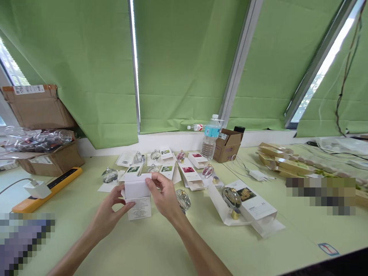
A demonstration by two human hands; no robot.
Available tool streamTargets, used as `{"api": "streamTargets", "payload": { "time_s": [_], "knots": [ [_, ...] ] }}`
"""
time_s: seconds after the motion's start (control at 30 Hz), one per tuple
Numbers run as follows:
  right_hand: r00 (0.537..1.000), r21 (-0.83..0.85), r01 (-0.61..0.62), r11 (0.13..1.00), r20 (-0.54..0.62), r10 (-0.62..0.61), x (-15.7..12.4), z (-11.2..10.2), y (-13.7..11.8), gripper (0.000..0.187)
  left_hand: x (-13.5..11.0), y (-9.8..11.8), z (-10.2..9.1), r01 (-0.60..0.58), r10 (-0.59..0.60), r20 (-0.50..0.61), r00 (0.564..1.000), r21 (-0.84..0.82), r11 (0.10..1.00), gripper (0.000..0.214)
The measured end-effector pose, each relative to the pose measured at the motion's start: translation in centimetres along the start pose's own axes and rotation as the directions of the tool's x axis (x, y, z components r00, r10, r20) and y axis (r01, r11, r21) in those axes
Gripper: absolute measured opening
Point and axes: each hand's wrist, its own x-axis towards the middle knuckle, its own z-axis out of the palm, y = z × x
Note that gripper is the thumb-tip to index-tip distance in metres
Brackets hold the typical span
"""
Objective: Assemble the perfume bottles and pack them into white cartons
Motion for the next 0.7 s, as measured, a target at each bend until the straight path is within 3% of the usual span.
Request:
{"api": "streamTargets", "payload": {
  "time_s": [0.4,0.7],
  "knots": [
    [0.983,-0.242,0.126,0.962,-0.097,-0.153,-0.40,-0.10,-0.36,0.015,-0.13,-0.33,0.17,-0.029,0.029,0.000,1.000,0.013,1.000,0.036],
    [0.978,-0.302,0.182,0.936,-0.039,-0.203,-0.49,-0.28,-0.31,0.011,-0.38,-0.41,0.34,-0.033,0.033,-0.016,0.999,0.002,0.999,0.034]
  ]
}}
